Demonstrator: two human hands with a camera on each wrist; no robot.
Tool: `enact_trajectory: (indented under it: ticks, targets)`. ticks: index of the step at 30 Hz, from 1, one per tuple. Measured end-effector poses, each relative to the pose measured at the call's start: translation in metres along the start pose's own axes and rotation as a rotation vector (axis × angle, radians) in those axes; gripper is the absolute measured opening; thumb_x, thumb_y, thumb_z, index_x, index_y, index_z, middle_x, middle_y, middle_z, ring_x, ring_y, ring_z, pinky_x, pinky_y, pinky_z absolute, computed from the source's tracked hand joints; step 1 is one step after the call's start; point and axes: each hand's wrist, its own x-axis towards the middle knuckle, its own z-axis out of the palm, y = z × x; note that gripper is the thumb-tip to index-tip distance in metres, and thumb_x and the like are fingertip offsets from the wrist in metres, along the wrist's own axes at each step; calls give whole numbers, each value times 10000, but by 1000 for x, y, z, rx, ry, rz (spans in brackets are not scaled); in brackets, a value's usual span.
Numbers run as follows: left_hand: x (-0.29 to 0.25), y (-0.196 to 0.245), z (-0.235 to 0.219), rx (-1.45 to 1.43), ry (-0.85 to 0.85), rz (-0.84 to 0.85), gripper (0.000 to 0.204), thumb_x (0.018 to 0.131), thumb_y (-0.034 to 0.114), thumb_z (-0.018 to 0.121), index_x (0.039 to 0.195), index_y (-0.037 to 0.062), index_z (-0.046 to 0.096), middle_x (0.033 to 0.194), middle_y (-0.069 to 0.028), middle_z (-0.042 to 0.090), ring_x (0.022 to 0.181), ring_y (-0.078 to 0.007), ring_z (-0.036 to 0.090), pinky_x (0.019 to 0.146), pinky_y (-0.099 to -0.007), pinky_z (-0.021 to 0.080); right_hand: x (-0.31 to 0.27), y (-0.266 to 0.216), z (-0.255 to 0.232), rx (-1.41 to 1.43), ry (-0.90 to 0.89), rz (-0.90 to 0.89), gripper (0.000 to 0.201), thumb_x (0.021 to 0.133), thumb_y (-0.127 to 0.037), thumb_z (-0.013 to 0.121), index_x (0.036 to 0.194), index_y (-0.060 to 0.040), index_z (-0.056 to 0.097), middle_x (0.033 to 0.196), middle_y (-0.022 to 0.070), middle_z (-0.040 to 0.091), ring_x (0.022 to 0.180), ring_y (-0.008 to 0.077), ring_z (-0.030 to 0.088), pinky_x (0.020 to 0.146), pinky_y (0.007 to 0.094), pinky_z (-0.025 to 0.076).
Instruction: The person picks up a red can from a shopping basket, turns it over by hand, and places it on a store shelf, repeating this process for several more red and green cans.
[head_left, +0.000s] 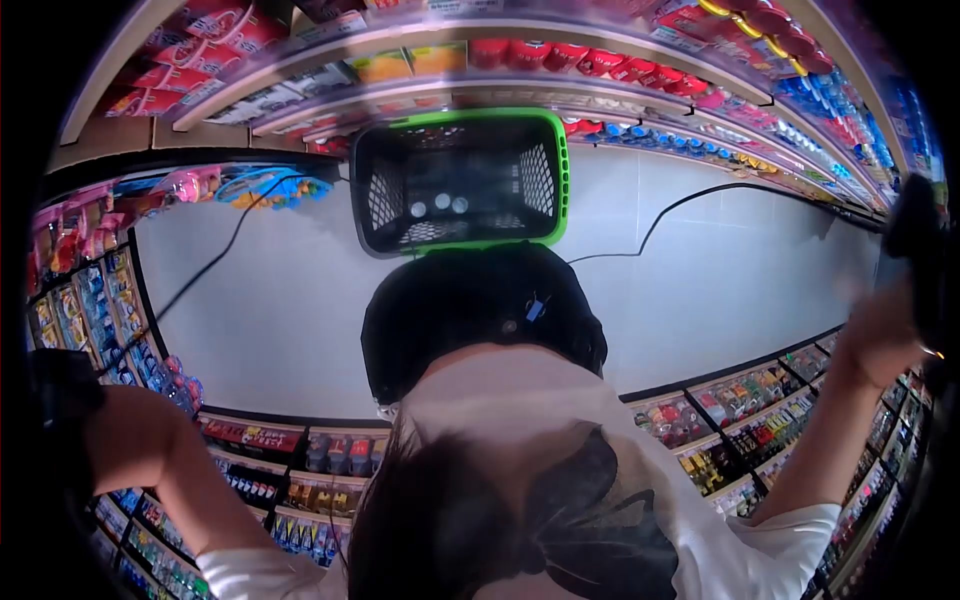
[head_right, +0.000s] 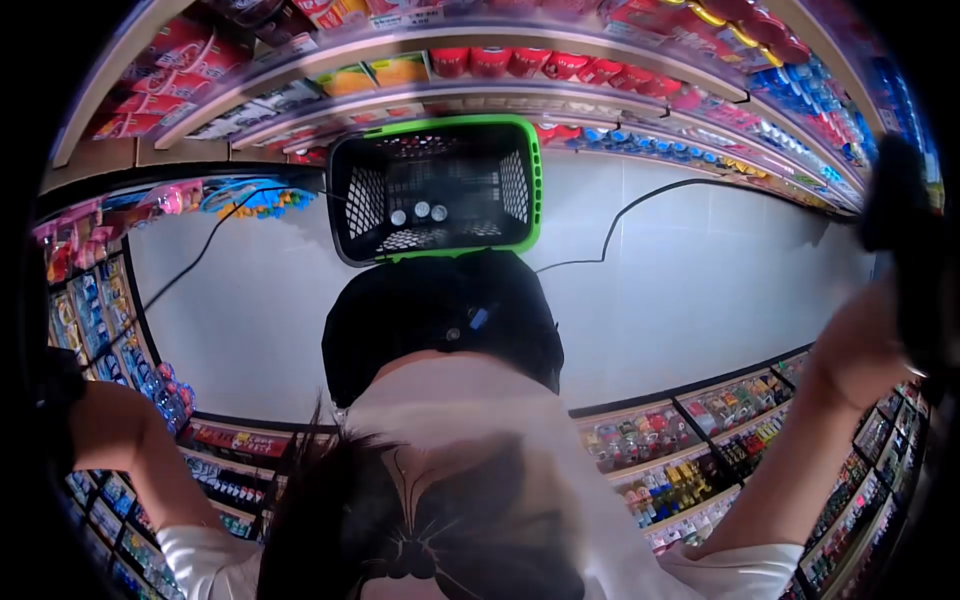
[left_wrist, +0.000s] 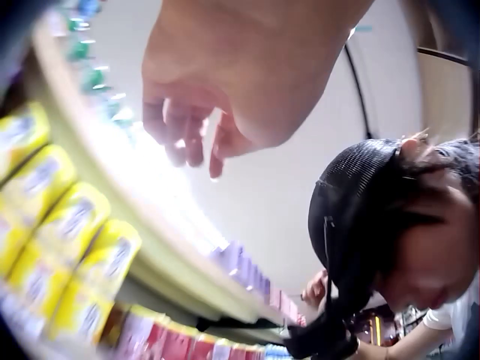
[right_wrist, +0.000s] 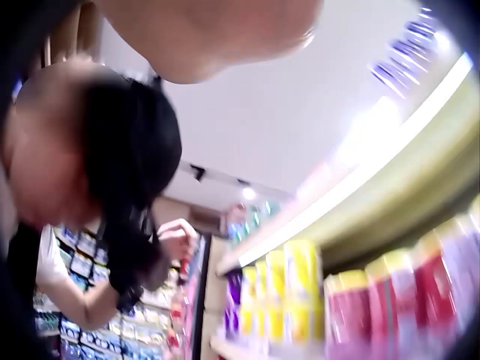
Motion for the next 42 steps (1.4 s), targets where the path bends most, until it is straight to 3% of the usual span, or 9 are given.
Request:
enact_trajectory:
  ticks: [5, 13, 16, 19, 24, 26, 34, 37, 42]
  targets:
    - [-242, -30, 149, -550, -951, -897, 206, 959, 184, 445, 1003, 54, 599, 742, -16, 484, 723, -131, 486, 709, -267, 414, -277, -111, 57, 419, -688, 1342, 151, 920, -76, 478, 937, -57, 627, 628, 54, 548, 560, 84, 486, 525, 263, 411]
    - [-580, -30, 324, -807, -1191, -1520, 162, 916, 108, 454, 955, 46, 599, 730, -17, 584, 677, -93, 571, 608, -223, 446, -605, -209, 124, 826, -1119, 1925, 179, 772, -85, 562, 929, -20, 620, 780, 135, 654, 707, 249, 650, 649, 336, 505]
    - [-637, -34, 394, -816, -1154, -1670, 174, 878, 119, 498, 936, 0, 610, 739, -59, 609, 659, -109, 573, 591, -233, 455, -688, -219, 183, 553, -1473, 1934, 214, 750, -79, 538, 935, -9, 620, 844, 170, 652, 772, 296, 647, 694, 364, 506]
    - [-708, -52, 471, -679, -1215, -1649, 188, 859, 93, 486, 939, 0, 628, 769, -84, 632, 669, -113, 590, 579, -230, 449, -773, -227, 248, 519, -1635, 1305, 263, 735, -163, 560, 920, 1, 648, 981, 222, 633, 909, 379, 607, 793, 439, 487]
    - [-809, -70, 579, -540, -1630, -1304, 427, 793, 150, 570, 1154, -68, 505, 1052, -212, 612, 1026, -330, 583, 905, -366, 435, -895, -255, 338, 438, -1694, 1384, 215, 728, -159, 574, 851, -30, 692, 916, 210, 663, 896, 358, 637, 775, 434, 505]
    - [-913, -88, 619, -401, -1478, -1335, 670, 774, 160, 622, 1275, -102, 262, 1001, -223, 606, 900, -319, 617, 786, -368, 492, -899, -248, 350, 569, -1558, 1518, 266, 739, -182, 565, 943, -55, 680, 1038, 183, 642, 999, 325, 602, 830, 440, 477]
    - [-907, -64, 659, -557, -932, -2204, 420, 889, 406, 581, 1139, 72, 530, 944, -70, 631, 771, -177, 625, 636, -276, 522, -930, -274, 387, 464, -1619, 1216, 557, 773, -294, 577, 1302, -145, 487, 1217, 144, 579, 1281, 334, 387, 1092, 559, 110]
    - [-931, -89, 654, -709, -1137, -1960, 396, 871, 313, 589, 1146, 57, 465, 984, -80, 609, 816, -188, 623, 657, -300, 537, -914, -284, 369, 543, -1647, 1238, 578, 791, -246, 557, 1352, -189, 429, 1243, 144, 564, 1308, 330, 361, 1093, 587, 56]
    - [-759, -63, 570, -611, -1061, -1982, 453, 853, 350, 592, 1134, 76, 364, 1089, -118, 518, 934, -223, 569, 737, -381, 518, -807, -245, 322, 719, -1256, 1186, 637, 725, -69, 608, 1332, -174, 447, 1290, 84, 523, 1278, 268, 409, 1043, 508, 281]
